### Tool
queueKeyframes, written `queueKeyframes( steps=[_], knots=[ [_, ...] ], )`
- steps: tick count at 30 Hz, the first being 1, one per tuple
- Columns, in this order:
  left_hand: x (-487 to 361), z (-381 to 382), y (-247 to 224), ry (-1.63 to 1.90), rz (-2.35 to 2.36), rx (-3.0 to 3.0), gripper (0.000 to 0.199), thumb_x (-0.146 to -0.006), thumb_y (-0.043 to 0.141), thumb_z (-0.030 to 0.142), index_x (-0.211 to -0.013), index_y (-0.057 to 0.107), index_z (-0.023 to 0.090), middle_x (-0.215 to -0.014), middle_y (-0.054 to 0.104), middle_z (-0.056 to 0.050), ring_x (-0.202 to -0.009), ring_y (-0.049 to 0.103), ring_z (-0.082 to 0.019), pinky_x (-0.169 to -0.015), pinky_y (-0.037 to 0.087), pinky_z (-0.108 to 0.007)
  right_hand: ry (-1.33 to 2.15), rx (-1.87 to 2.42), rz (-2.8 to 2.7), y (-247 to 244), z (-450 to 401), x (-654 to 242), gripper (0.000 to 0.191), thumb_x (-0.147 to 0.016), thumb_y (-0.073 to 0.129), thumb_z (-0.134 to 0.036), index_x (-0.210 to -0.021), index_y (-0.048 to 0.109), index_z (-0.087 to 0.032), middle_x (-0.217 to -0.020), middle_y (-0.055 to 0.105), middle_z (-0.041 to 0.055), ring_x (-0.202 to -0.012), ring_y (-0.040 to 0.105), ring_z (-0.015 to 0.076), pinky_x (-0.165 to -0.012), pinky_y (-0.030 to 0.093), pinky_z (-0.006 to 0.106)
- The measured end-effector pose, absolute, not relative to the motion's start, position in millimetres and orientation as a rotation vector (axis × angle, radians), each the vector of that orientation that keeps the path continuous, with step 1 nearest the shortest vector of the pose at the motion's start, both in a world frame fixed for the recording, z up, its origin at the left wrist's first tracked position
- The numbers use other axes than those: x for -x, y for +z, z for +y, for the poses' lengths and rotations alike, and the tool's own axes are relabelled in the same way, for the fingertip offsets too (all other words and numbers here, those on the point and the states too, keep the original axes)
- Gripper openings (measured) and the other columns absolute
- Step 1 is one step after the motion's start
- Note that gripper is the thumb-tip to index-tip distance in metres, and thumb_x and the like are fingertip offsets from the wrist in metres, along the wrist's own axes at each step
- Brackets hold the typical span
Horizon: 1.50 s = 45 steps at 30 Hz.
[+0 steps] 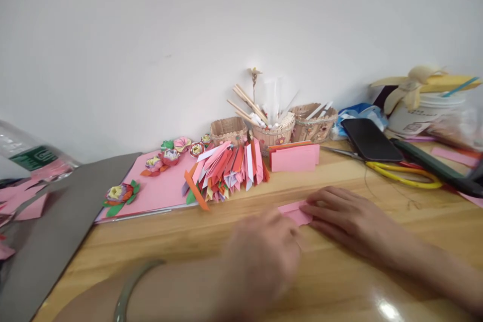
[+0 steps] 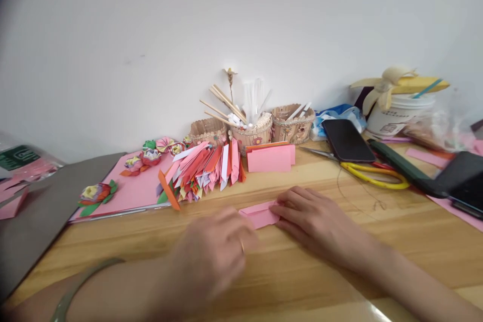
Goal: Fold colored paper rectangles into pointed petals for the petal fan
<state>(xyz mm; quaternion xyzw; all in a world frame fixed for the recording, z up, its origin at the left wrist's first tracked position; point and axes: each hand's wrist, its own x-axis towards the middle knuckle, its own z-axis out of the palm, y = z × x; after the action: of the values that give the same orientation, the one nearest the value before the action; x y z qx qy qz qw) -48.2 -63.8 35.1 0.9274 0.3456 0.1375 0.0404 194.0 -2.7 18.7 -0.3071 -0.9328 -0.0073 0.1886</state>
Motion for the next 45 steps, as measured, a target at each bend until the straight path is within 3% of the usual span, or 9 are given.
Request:
queueKeyframes(
  steps=[6,12,19,25,31,37,45],
  knots=[
    [39.6,3.2,34.2,0.355,1.145,-2.754,0.016,-0.079,0.071,0.023,-0.091,0.065,0.015,-0.092,0.063,-0.003,-0.090,0.058,-0.021,-0.078,0.052,-0.035,0.005,0.807,-2.661,23.7,9.7,-195.6,0.026,-0.097,0.043,-0.024,-0.104,0.066,-0.015,-0.091,0.065,0.0099,-0.085,0.060,0.0206,-0.073,0.051,0.036],
    [38.4,-6.1,18.9,0.358,1.112,-2.796,0.006,-0.087,0.057,0.015,-0.090,0.062,0.013,-0.089,0.063,-0.006,-0.084,0.058,-0.022,-0.072,0.051,-0.034,0.151,0.786,-2.697,27.9,14.0,-195.8,0.024,-0.096,0.042,-0.022,-0.101,0.065,-0.015,-0.089,0.064,0.0087,-0.082,0.058,0.0186,-0.071,0.050,0.032],
    [36.3,-5.9,10.1,0.643,1.116,-2.724,0.006,-0.078,0.056,0.010,-0.078,0.056,0.017,-0.082,0.059,-0.002,-0.074,0.055,-0.017,-0.061,0.045,-0.027,0.262,0.804,-2.684,28.1,20.4,-197.5,0.023,-0.096,0.042,-0.022,-0.089,0.063,-0.017,-0.084,0.062,0.0061,-0.077,0.056,0.0174,-0.067,0.046,0.030],
    [33.7,-5.5,7.3,0.873,1.056,-2.634,0.011,-0.079,0.050,0.010,-0.071,0.056,0.015,-0.074,0.057,-0.004,-0.071,0.051,-0.017,-0.059,0.042,-0.026,0.391,0.894,-2.564,25.5,21.2,-192.2,0.023,-0.096,0.040,-0.019,-0.083,0.059,-0.018,-0.080,0.059,0.0050,-0.072,0.054,0.0159,-0.062,0.044,0.027],
    [34.7,-0.6,10.2,0.833,1.086,-2.511,0.015,-0.084,0.051,0.011,-0.072,0.059,0.016,-0.072,0.058,-0.002,-0.069,0.052,-0.015,-0.060,0.041,-0.025,0.562,0.993,-2.490,26.1,20.5,-190.3,0.023,-0.096,0.039,-0.020,-0.081,0.057,-0.020,-0.080,0.058,0.0047,-0.073,0.055,0.0161,-0.063,0.045,0.027],
    [33.3,-0.3,12.4,0.672,1.269,-2.251,0.009,-0.075,0.061,0.010,-0.071,0.060,0.018,-0.072,0.059,0.000,-0.073,0.055,-0.017,-0.063,0.041,-0.026,0.639,1.047,-2.478,22.6,20.1,-191.0,0.020,-0.095,0.041,-0.021,-0.079,0.054,-0.020,-0.084,0.057,0.0053,-0.078,0.055,0.0177,-0.067,0.046,0.029],
    [26.1,1.5,14.6,0.542,1.345,-2.187,0.012,-0.071,0.053,0.007,-0.065,0.054,0.017,-0.067,0.057,0.001,-0.070,0.053,-0.017,-0.059,0.037,-0.026,0.615,1.137,-2.558,28.4,24.1,-182.5,0.019,-0.093,0.039,-0.016,-0.079,0.052,-0.018,-0.084,0.054,0.0061,-0.077,0.052,0.0184,-0.066,0.046,0.031]
  ],
)
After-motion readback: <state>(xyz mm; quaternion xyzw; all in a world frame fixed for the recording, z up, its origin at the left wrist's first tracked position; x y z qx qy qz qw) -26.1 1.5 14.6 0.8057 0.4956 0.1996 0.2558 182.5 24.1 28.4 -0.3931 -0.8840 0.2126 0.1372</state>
